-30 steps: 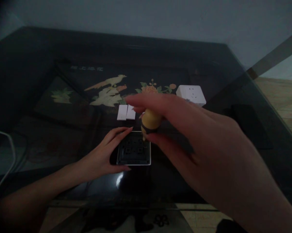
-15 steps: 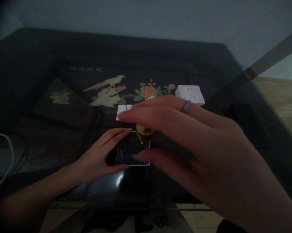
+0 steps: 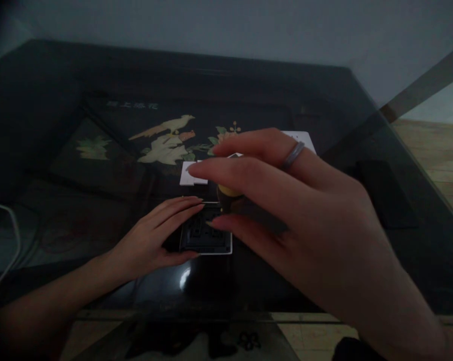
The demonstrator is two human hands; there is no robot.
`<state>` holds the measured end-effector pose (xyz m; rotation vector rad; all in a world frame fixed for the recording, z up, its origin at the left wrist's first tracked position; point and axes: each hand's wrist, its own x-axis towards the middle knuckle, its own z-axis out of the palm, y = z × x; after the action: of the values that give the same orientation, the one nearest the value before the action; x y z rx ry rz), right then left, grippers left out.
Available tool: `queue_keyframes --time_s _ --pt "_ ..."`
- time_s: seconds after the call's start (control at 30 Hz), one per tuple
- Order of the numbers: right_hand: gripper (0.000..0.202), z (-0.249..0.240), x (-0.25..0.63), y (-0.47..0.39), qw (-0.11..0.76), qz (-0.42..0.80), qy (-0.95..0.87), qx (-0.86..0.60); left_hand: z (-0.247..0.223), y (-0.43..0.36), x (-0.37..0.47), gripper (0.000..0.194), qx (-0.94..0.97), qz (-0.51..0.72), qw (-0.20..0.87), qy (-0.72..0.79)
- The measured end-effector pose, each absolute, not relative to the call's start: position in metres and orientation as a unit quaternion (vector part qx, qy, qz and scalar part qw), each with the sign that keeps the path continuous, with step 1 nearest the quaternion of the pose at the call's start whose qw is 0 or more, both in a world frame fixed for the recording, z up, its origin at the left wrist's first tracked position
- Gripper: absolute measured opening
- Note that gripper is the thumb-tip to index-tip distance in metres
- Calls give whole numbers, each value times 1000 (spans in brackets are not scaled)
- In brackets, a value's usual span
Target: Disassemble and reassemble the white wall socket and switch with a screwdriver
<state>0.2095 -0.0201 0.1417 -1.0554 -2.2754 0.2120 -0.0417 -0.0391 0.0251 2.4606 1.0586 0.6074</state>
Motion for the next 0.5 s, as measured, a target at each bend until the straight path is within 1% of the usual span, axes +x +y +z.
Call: queue_keyframes --time_s 0.07,0.13,0.23,0.27,0.33,0.43,0.5 --pt "30 140 207 -19 339 53 -855 -390 26 -39 -42 67 883 219 190 370" --pt "32 139 207 -20 340 41 -850 -401 25 -40 -41 67 890 219 184 356" --pt "40 140 213 -23 302 80 -855 -413 24 -41 -39 77 899 212 173 341" --pt "40 141 214 -23 287 102 -861 -408 23 -41 -38 78 901 208 170 340" --pt "39 141 216 -23 271 129 -872 -386 21 -42 -37 74 904 199 163 342" --pt "38 141 211 -21 309 94 -864 -386 20 -44 -36 65 909 194 149 338" --pt "31 141 207 -21 337 70 -850 -398 20 -44 -36 62 913 195 134 333"
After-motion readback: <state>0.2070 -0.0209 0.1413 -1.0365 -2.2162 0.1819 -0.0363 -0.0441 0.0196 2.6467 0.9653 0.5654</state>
